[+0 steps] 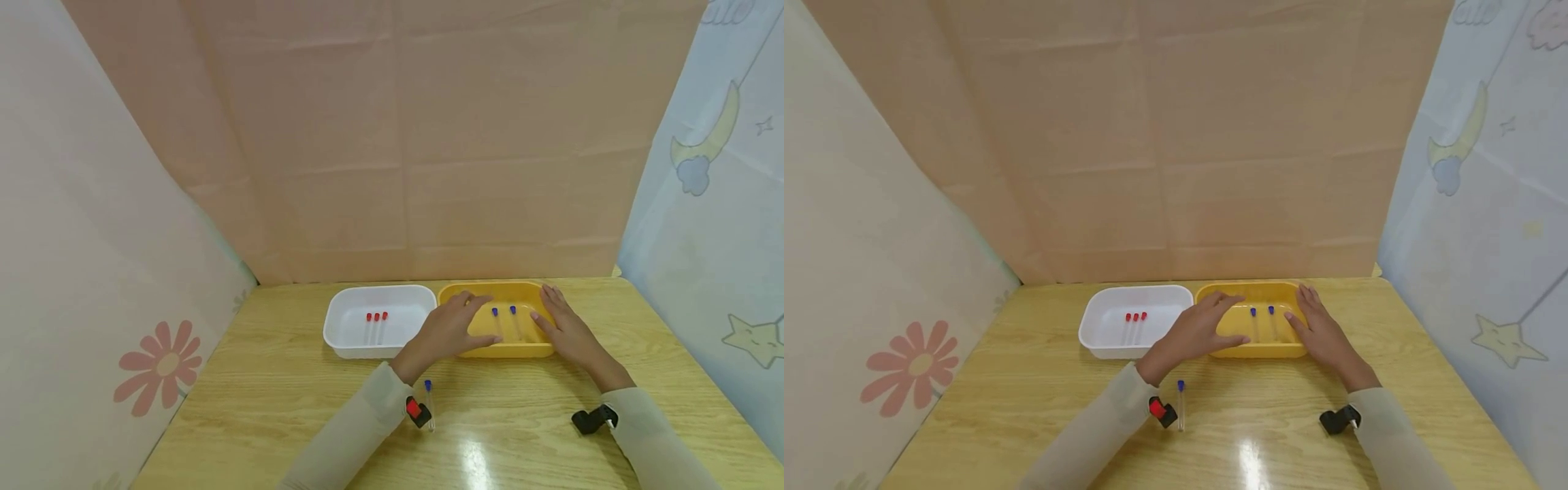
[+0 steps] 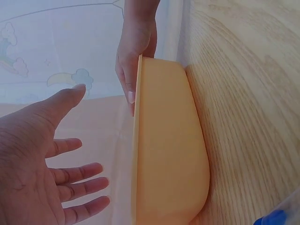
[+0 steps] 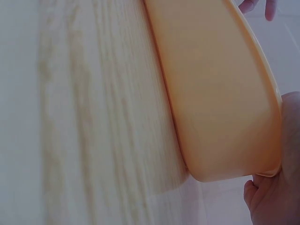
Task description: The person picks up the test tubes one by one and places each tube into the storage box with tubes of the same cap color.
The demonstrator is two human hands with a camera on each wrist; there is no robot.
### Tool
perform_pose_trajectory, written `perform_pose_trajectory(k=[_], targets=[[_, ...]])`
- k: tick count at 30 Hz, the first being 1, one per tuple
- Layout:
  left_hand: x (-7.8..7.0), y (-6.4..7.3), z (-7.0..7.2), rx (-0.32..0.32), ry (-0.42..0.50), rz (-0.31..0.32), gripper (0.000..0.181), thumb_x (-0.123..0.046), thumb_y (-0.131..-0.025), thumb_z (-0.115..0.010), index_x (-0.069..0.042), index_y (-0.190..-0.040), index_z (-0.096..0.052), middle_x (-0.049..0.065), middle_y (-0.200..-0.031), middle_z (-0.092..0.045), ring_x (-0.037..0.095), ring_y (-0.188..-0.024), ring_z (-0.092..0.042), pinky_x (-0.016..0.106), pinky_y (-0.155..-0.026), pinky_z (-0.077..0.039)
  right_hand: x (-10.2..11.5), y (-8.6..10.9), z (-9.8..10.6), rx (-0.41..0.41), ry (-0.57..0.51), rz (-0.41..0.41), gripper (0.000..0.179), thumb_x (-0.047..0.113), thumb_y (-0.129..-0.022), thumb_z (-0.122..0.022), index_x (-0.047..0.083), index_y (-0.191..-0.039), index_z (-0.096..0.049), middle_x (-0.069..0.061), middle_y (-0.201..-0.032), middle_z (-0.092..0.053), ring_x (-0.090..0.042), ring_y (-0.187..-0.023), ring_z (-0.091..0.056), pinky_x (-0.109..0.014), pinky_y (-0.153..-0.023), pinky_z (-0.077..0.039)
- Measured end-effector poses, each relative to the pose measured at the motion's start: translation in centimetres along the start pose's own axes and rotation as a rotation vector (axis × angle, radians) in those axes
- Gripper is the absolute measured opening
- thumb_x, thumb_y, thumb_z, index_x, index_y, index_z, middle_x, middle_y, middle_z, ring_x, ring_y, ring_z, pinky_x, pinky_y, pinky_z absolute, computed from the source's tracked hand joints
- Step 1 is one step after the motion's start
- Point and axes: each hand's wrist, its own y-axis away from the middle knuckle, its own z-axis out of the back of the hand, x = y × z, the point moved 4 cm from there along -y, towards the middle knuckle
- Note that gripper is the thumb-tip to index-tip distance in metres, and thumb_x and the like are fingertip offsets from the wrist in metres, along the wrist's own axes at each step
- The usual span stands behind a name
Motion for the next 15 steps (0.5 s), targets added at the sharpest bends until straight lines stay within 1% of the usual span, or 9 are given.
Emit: perform_pose_trajectory(k=[5, 7, 11, 15], targets=[[-0.2, 0.7, 0.1, -0.004, 0.034, 0.012, 0.077, -0.064, -0.09, -0.065, -0.026, -0.154, -0.044, 0.003, -0.139, -0.055, 0.017, -0.11, -0.06, 0.029, -0.078, -0.055, 0.0, 0.0, 0.0, -0.009, 0.003, 0.007, 0.072, 0.033, -0.11, -0.044, -0.013, -0.156, -0.014, -0.028, -0.166, -0.004, -0.044, -0.153, 0.006, -0.068, -0.117, -0.003], [-0.3, 1.0, 0.0, 0.0, 0.041, 0.015, 0.077, -0.064, -0.09, -0.066, -0.025, -0.154, -0.044, 0.003, -0.137, -0.055, 0.017, -0.109, -0.06, 0.028, -0.078, -0.055, -0.1, 0.0, 0.0, -0.008, 0.003, 0.008, 0.072, 0.033, -0.11, -0.044, -0.013, -0.156, -0.014, -0.028, -0.166, -0.004, -0.043, -0.153, 0.006, -0.068, -0.117, -0.003], [-0.4, 1.5, -0.1, 0.002, 0.021, 0.015, 0.078, -0.065, -0.09, -0.065, -0.024, -0.154, -0.045, 0.003, -0.134, -0.057, 0.016, -0.108, -0.059, 0.025, -0.074, -0.053, -0.2, 0.0, 0.0, -0.008, 0.011, 0.006, 0.072, 0.033, -0.11, -0.044, -0.013, -0.155, -0.014, -0.029, -0.165, -0.004, -0.043, -0.153, 0.006, -0.068, -0.117, -0.004], [-0.5, 2.0, -0.2, 0.0, 0.021, 0.013, 0.079, -0.065, -0.089, -0.067, -0.024, -0.153, -0.046, 0.002, -0.133, -0.057, 0.014, -0.104, -0.059, 0.021, -0.069, -0.05, -0.1, 0.1, 0.0, -0.012, 0.008, 0.01, 0.072, 0.033, -0.11, -0.044, -0.014, -0.155, -0.014, -0.03, -0.165, -0.004, -0.043, -0.153, 0.006, -0.067, -0.117, -0.003]])
